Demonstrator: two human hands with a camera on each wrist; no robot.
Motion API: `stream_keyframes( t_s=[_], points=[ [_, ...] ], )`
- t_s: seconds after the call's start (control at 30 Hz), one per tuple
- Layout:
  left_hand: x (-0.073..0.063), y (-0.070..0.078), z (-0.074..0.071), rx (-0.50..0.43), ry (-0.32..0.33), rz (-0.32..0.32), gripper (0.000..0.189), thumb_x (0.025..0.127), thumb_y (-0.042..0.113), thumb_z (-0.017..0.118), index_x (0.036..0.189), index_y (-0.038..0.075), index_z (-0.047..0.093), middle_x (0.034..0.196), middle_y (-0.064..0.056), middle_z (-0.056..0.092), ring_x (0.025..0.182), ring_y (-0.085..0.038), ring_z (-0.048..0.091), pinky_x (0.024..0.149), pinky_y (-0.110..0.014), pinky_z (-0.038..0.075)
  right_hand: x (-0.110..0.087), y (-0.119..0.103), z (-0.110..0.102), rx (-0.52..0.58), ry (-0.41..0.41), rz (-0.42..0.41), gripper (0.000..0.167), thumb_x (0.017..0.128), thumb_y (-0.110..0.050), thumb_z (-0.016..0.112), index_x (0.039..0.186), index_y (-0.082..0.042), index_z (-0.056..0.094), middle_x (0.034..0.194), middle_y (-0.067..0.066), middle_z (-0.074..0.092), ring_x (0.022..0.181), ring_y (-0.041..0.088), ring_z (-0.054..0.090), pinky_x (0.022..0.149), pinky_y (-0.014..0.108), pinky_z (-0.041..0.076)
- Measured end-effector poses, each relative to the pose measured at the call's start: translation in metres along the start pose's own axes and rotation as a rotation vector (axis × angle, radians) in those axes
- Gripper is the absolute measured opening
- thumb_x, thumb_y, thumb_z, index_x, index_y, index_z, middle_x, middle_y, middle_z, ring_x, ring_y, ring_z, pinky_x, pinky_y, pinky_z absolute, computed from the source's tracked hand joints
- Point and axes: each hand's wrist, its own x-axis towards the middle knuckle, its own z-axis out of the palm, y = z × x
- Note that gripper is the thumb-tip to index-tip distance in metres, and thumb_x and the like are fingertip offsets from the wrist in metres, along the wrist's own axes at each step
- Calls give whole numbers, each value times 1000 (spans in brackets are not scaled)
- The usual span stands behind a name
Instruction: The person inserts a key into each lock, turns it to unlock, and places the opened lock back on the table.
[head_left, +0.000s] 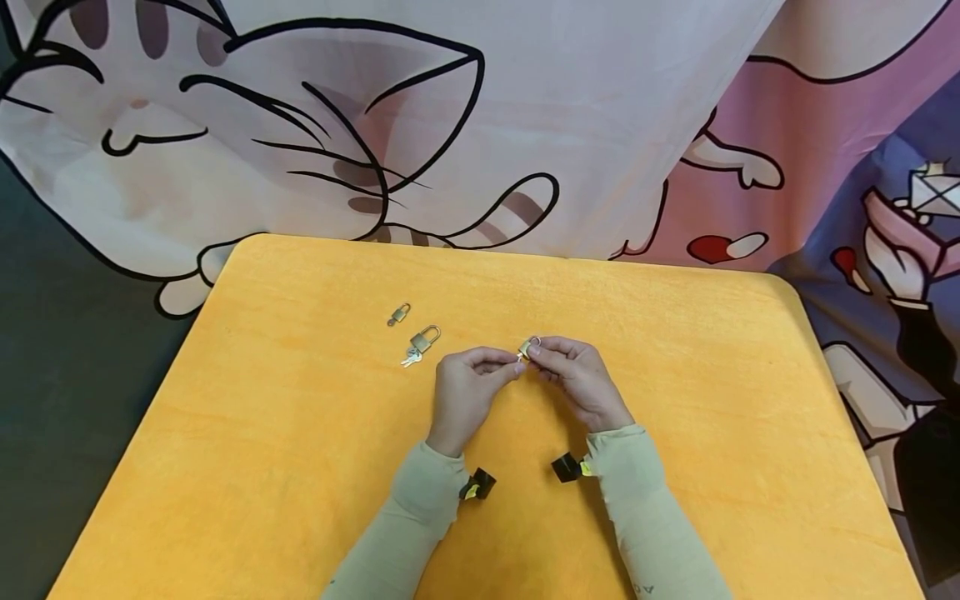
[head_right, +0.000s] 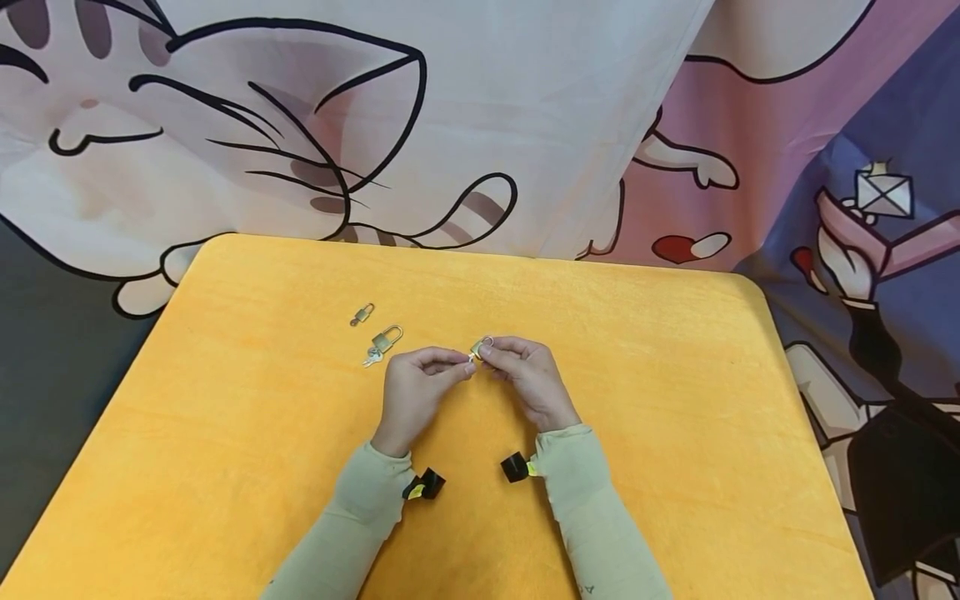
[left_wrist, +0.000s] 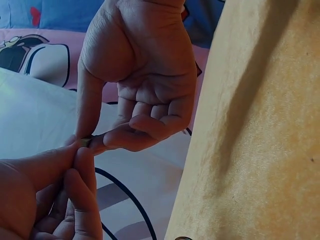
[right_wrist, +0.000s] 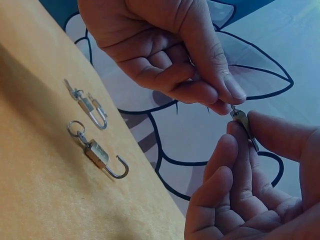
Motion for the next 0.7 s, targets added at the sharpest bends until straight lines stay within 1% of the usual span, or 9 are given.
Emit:
stream_keyframes(
  t_s=[0.13, 0.23, 0.33, 0.43, 0.57, 0.63, 0.7],
  points=[
    [0, 1, 0, -2, -3, -4, 13, 84, 11, 83, 94, 5, 77, 86, -5, 75, 79, -17, 74, 72, -31, 59, 0, -1, 1, 1, 4, -1, 18, 97, -12, 67, 108, 2, 71, 92, -1, 73, 82, 12, 64, 73, 27, 51],
    [0, 1, 0, -22, -16, -23, 20, 83, 13, 84, 99, 4, 75, 88, -6, 74, 80, -18, 73, 73, -31, 59, 0, -1, 1, 4, 10, 4, 20, 97, -12, 68, 110, 3, 70, 91, -1, 73, 82, 12, 65, 74, 27, 52],
    [1, 0, -1, -44, -40, -49, 27, 85, 17, 83, 106, 3, 73, 89, -8, 74, 80, -20, 73, 74, -33, 59, 1, -1, 1, 5, 16, 5, 22, 97, -12, 68, 111, 4, 70, 92, -1, 73, 83, 13, 64, 75, 28, 52],
    [2, 0, -2, -40, -85, -72, 30, 90, 24, 79, 108, 1, 73, 87, -10, 75, 76, -21, 73, 73, -41, 59, 1, 0, -1, 4, 18, 4, 21, 96, -13, 68, 110, 3, 70, 92, -1, 73, 84, 14, 64, 76, 28, 52],
    [3, -1, -3, -1, -176, -122, 34, 98, 28, 69, 105, -4, 74, 82, -9, 75, 70, -21, 72, 73, -53, 57, 1, 0, -1, 10, 21, 10, 16, 96, -13, 69, 107, -1, 72, 93, -2, 72, 86, 14, 65, 77, 28, 51],
    [3, -1, -3, 21, -213, -151, 35, 100, 28, 65, 104, -6, 74, 80, -7, 75, 68, -20, 72, 72, -54, 57, 1, -1, -1, 16, 22, 12, 12, 96, -11, 69, 105, -3, 73, 94, -2, 72, 87, 14, 65, 77, 27, 51],
    [3, -1, -3, 40, -234, -171, 34, 100, 27, 64, 103, -6, 73, 79, -6, 75, 68, -19, 72, 71, -52, 57, 0, -1, 0, 23, 23, 13, 10, 96, -10, 69, 103, -5, 73, 95, -2, 73, 87, 13, 66, 76, 27, 51]
  ],
)
